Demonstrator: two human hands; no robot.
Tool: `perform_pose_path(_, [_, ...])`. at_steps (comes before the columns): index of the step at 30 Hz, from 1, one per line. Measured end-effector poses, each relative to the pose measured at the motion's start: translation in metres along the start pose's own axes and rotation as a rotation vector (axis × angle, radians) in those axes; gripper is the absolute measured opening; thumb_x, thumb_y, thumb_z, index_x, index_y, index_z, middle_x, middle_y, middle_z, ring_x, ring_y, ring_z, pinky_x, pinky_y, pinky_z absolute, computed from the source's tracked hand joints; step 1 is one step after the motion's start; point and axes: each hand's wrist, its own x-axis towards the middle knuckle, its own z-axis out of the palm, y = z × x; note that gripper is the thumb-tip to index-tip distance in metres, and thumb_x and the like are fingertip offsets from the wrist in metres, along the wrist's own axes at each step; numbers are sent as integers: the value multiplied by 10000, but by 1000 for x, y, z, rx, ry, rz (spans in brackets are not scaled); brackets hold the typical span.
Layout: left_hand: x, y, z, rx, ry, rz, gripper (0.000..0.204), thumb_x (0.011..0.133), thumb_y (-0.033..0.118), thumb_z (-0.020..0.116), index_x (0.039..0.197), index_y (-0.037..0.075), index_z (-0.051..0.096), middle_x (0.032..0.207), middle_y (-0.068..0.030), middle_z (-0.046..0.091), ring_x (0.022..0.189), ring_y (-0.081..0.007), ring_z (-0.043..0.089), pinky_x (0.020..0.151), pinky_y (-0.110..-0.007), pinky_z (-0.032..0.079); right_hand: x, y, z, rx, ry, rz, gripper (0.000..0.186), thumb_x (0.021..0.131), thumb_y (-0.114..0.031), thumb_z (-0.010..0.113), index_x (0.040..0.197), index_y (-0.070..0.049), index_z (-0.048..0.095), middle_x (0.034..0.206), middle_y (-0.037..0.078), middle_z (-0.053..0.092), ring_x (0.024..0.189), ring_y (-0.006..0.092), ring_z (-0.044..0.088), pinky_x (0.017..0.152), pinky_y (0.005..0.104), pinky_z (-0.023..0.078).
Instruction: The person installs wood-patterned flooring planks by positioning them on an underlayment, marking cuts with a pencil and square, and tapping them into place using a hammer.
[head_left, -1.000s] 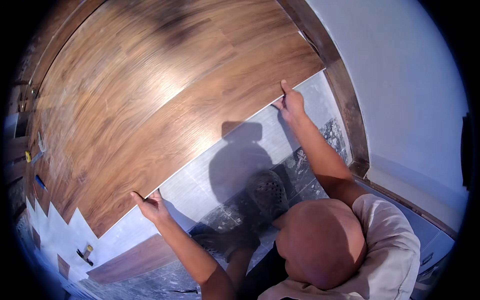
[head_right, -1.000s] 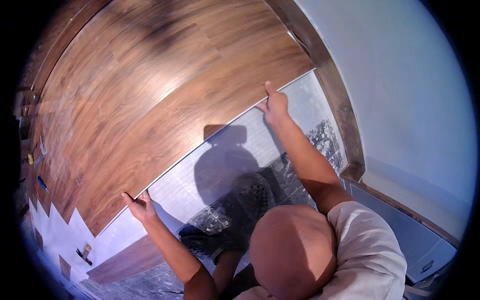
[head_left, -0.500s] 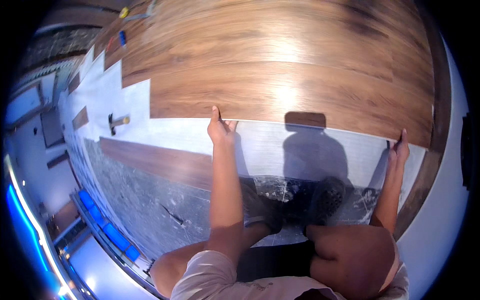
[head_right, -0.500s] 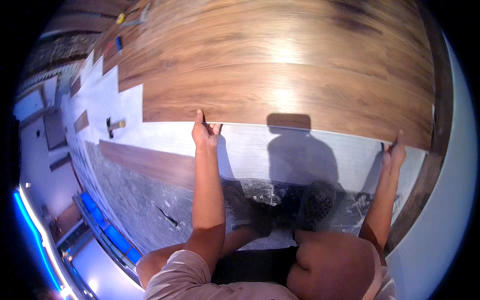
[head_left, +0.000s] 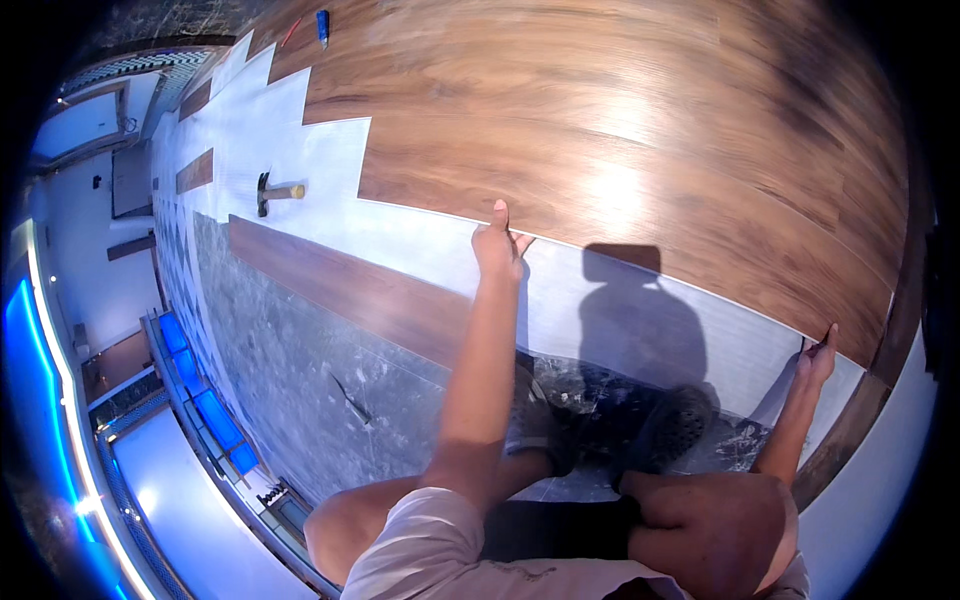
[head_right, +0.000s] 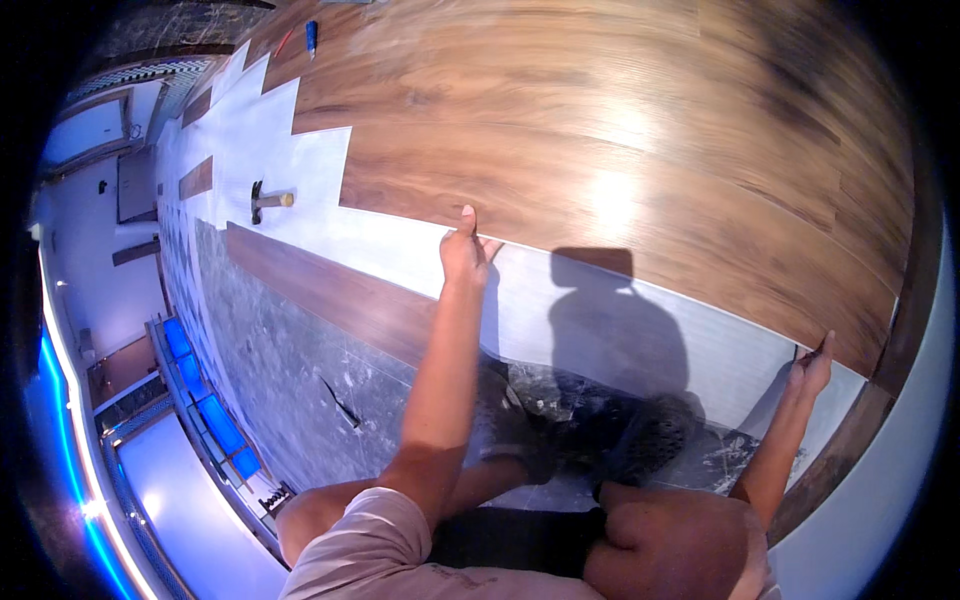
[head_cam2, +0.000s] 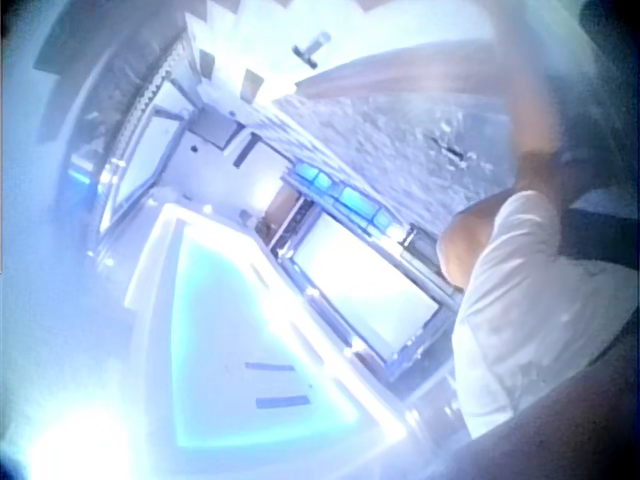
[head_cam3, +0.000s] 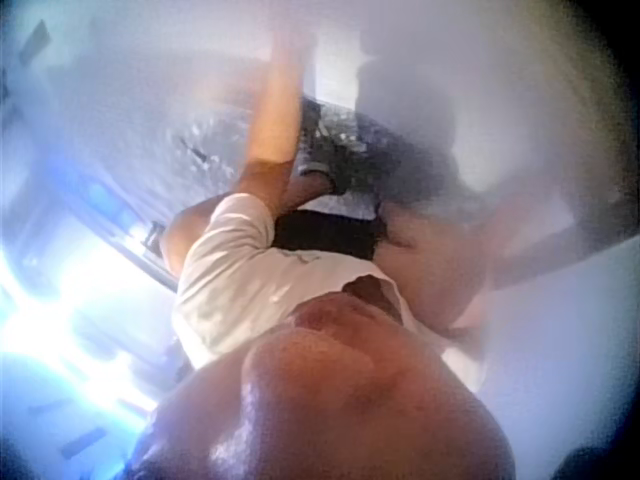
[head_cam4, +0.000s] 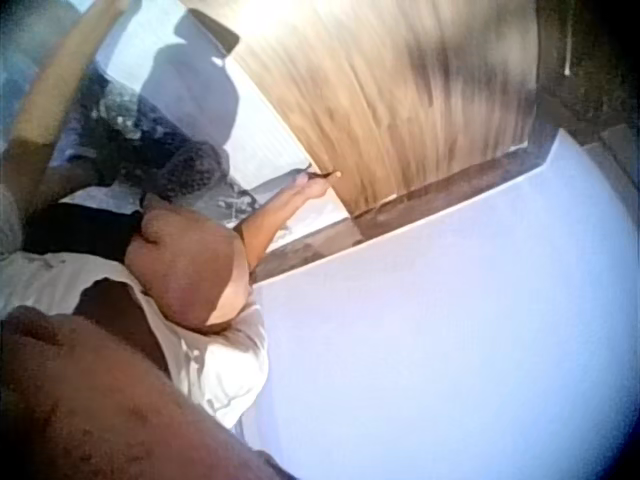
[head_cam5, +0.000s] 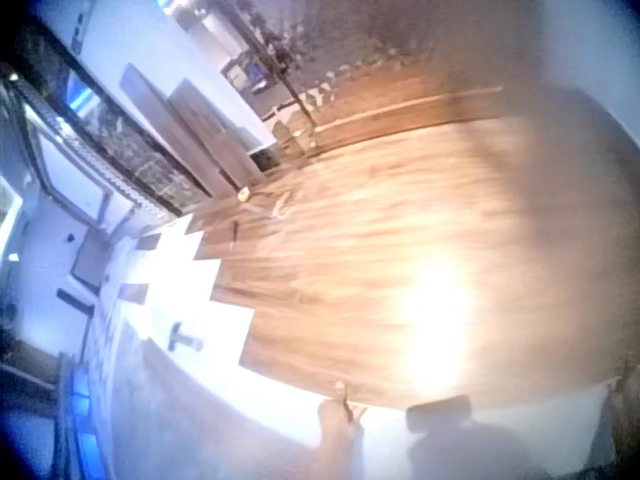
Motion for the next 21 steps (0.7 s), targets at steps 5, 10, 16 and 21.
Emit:
perform_pose_path(5, [-2,4,3,33,62,10,424,978,190,629,1258,-97,490,1166,-202,620,988,-328,674,795,-492,618,-7,3,3,-15,8,-7,298,966,-192,654,1179,15,618,1217,124,654,1126,260,626,989,420,529])
perform_pose_path(10, [-6,13,8,-33,38,31,408,983,144,609,1250,-133,475,1201,-228,591,1016,-345,657,811,-517,618,13,-1,-20,-49,-119,1,332,962,-222,662,1194,10,609,1217,123,656,1109,243,632,921,383,540])
perform_pose_path(16, [1,32,8,85,94,71,402,967,140,637,1200,-158,500,1178,-240,600,988,-344,658,810,-515,619,-23,-14,5,-220,47,-52,327,970,-253,649,1194,-19,604,1164,93,664,992,207,660,767,326,552])
perform_pose_path(21, [77,22,-43,408,71,116,292,914,239,672,1120,32,683,1162,-85,648,1005,-187,622,755,-391,579,-77,10,18,-219,152,-13,274,976,-337,627,1059,-76,627,898,46,629,763,164,604,652,309,490])
